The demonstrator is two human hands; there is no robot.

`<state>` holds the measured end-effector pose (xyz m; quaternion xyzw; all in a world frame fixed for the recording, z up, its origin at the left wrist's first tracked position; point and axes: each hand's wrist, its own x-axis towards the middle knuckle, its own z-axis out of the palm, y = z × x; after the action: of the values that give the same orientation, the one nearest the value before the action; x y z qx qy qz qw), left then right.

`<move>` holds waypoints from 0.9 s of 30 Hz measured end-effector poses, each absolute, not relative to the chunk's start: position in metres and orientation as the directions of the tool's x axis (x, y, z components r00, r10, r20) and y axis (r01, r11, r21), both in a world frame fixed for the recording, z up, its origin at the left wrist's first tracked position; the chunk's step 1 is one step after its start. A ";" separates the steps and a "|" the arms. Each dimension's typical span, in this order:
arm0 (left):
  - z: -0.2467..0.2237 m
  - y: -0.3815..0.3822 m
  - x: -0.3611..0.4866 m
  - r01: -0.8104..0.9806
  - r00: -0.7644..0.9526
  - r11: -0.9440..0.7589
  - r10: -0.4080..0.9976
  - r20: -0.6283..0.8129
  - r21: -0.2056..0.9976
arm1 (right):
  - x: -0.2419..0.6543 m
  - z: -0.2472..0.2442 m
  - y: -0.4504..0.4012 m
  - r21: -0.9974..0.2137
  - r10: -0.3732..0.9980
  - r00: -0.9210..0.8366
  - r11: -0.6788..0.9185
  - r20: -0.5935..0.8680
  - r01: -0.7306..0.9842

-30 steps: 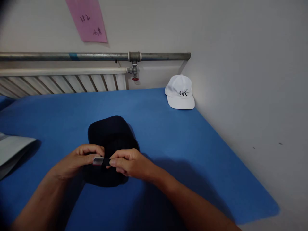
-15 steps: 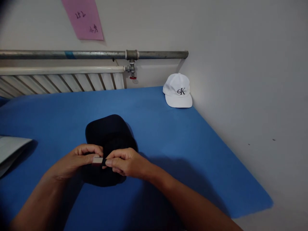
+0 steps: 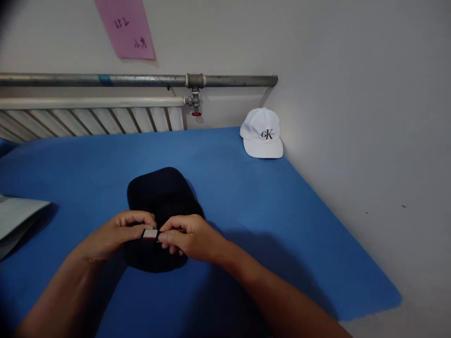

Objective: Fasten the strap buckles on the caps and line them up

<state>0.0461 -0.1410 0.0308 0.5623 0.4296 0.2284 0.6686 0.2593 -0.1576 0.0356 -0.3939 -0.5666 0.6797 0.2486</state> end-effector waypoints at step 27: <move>0.043 -0.148 0.059 0.227 0.536 0.328 0.744 -0.398 0.917 | 0.271 0.046 -0.158 -0.937 0.779 -0.617 0.121 -0.115 0.328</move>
<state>0.0590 -0.1482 0.0426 0.5481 0.4429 0.1893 0.6838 0.2707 -0.1585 0.0464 -0.3847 -0.7190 0.5398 0.2090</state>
